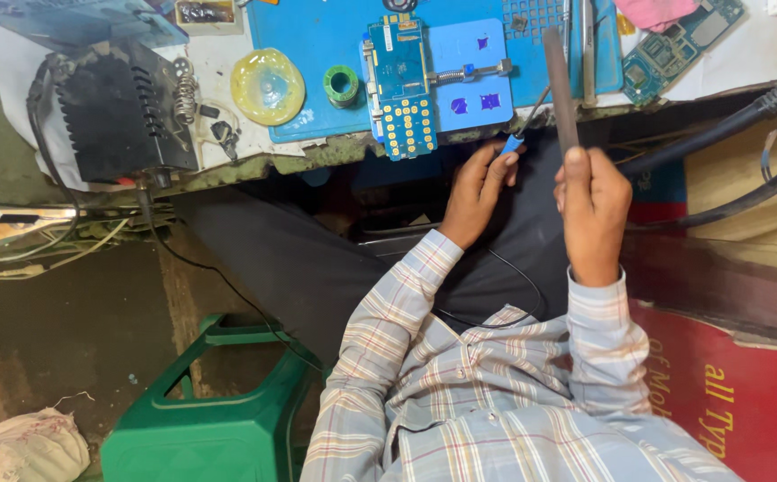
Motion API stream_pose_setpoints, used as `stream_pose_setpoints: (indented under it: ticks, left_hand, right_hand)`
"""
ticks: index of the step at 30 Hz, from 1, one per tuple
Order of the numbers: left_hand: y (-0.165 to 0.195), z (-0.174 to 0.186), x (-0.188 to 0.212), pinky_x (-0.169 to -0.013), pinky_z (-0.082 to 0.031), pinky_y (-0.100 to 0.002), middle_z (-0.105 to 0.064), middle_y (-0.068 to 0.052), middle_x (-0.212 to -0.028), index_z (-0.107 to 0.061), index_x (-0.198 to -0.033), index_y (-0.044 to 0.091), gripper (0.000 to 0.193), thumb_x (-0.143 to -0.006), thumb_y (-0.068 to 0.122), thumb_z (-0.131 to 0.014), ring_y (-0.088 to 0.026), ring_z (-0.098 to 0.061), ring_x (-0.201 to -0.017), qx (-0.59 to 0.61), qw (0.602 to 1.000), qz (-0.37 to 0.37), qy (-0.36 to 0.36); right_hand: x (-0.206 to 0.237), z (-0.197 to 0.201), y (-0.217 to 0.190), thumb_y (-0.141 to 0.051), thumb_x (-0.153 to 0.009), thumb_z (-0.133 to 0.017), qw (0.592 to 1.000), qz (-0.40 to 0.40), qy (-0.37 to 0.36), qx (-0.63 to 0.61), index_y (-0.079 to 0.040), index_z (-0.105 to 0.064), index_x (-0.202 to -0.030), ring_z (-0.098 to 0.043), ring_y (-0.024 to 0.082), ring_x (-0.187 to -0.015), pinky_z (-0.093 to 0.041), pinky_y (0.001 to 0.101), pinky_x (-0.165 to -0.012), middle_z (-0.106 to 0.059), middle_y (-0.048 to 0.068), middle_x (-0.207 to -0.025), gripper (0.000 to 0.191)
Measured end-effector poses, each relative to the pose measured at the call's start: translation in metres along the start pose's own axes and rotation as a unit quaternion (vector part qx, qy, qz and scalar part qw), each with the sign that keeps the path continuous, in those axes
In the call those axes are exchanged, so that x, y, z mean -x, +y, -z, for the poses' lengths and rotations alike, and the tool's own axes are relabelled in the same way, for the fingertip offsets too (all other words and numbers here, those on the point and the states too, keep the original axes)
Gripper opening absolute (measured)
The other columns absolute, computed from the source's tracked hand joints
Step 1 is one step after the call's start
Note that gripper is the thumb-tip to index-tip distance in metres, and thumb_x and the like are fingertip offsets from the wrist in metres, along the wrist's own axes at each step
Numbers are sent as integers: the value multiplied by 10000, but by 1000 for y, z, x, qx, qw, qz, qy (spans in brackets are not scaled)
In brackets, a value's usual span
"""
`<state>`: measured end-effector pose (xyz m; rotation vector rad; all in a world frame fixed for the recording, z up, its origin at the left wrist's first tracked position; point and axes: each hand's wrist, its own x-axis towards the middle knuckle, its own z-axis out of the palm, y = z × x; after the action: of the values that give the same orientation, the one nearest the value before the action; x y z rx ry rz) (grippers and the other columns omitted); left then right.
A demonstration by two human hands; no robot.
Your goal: The person solders a mobile phone keypad circuit board clamped on a repair bench, cleaning the soldering iron tip on a sponge and applying the iron to the board's contacts. They briefly file a component, adjust the board in the clamp, and continue soldering the board's pads.
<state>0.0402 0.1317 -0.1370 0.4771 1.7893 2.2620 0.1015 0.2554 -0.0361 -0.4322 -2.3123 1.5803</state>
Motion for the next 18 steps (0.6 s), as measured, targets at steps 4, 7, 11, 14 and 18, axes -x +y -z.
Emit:
stream_pose_setpoints:
  ticks: [4, 7, 11, 14, 18]
  left_hand:
    - [0, 0, -1, -700, -480, -271, -582, -17, -778, -659, -1172, 3, 254, -1098, 223, -557, -100, -562, -731, -15, 1000, -2, 12]
    - [-2, 0, -2, -701, -489, -268, -604, -23, -783, -666, -1147, 3, 248, -1089, 225, -572, -103, -589, -732, -29, 999, -9, 13]
    - [-7, -1, -2, -714, -504, -269, -636, -39, -795, -672, -1144, 0, 248, -1072, 226, -601, -108, -619, -753, -15, 1000, 2, 19]
    - [-7, -1, -2, -729, -517, -277, -659, -47, -810, -675, -1145, 2, 244, -1065, 224, -614, -113, -644, -771, -17, 1000, -4, 23]
    - [0, -4, -1, -705, -525, -286, -666, -52, -797, -670, -1138, 6, 230, -1053, 214, -621, -118, -659, -753, -24, 999, -3, 32]
  right_hand:
    - [-32, -7, -7, -268, -1184, -520, 999, 32, -4, -25, -36, -548, -902, -456, 39, -575, -342, 219, -532, -481, -22, -665, 366]
    - [-34, -7, -10, -260, -1178, -527, 994, -10, 32, -102, -36, -533, -903, -413, 42, -570, -277, 225, -507, -449, -22, -671, 354]
    - [-5, 1, -8, -251, -1165, -534, 998, -27, 31, -57, -30, -526, -885, -426, 41, -570, -290, 227, -505, -460, -19, -666, 357]
    - [10, 3, -5, -255, -1168, -531, 1000, -27, 10, 2, -24, -536, -878, -452, 44, -579, -321, 224, -523, -474, -13, -660, 370]
    - [5, 2, -5, -263, -1173, -528, 998, 6, 6, 62, -13, -554, -877, -501, 56, -589, -368, 225, -535, -515, 4, -660, 388]
